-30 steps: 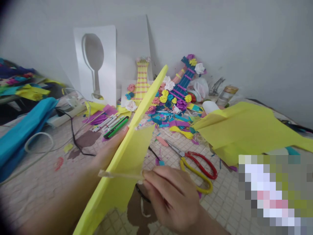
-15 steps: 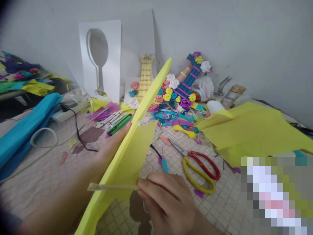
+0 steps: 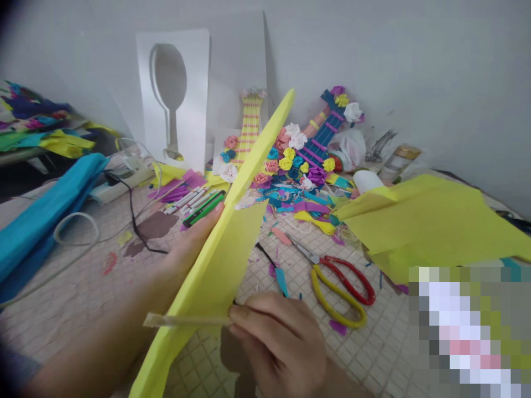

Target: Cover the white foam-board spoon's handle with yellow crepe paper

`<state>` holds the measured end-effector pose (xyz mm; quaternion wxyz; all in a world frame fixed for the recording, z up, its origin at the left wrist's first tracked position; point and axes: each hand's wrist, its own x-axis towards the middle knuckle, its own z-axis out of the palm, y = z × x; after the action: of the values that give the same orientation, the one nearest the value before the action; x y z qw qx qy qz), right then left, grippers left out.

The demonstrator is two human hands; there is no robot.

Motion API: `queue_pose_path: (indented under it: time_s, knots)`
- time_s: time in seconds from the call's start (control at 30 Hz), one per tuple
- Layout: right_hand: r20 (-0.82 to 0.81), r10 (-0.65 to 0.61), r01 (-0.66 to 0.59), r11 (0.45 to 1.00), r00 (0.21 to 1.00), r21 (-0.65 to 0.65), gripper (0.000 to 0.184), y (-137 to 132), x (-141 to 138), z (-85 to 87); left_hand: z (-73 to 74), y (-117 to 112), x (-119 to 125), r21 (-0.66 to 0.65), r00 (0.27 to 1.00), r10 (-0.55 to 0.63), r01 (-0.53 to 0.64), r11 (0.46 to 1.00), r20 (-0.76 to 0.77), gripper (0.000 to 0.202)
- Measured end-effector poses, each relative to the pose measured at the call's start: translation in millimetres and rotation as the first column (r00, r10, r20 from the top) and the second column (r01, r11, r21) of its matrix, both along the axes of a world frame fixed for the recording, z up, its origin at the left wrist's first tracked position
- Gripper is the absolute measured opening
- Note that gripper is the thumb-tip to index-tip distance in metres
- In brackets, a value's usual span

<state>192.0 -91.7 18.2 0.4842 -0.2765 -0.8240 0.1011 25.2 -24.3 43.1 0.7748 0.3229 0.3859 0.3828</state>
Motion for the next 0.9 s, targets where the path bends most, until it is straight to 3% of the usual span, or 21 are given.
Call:
queue_pose_path:
  time_s: [0.07,0.27,0.5,0.6,0.73,0.9]
  knots:
    - [-0.023,0.013,-0.013,1.0,1.0,-0.021,0.02,-0.2,0.3,-1.1,0.0,0.9,-0.1,0.039,1.0,0.006,-0.005,0.999,-0.027,0.047]
    - [-0.149,-0.139,0.131,0.989,0.979,-0.066,0.028,6.1,3.1,-8.2,-1.5,-0.5,1.4,0.046,1.0,-0.007,0.008,0.999,-0.019,0.048]
    - [-0.061,0.034,-0.039,0.996,0.998,-0.081,0.023,-2.0,-4.2,-3.4,-0.4,1.3,0.5,0.029,0.999,0.031,-0.03,0.999,-0.035,0.044]
    - [-0.127,-0.063,0.052,0.995,0.99,-0.091,0.026,0.1,-0.3,-8.2,-1.5,1.2,0.9,0.02,0.998,0.044,-0.044,0.999,-0.045,0.044]
    - [-0.207,-0.235,0.206,0.966,0.95,-0.154,0.024,6.0,5.3,-12.6,-2.3,-1.5,1.9,-0.025,1.0,-0.029,0.029,0.999,-0.003,0.047]
    - [-0.081,-0.067,0.061,0.996,0.994,-0.065,0.022,0.8,0.6,-4.5,-1.3,-0.8,1.5,0.012,0.997,-0.072,0.072,0.997,-0.022,0.053]
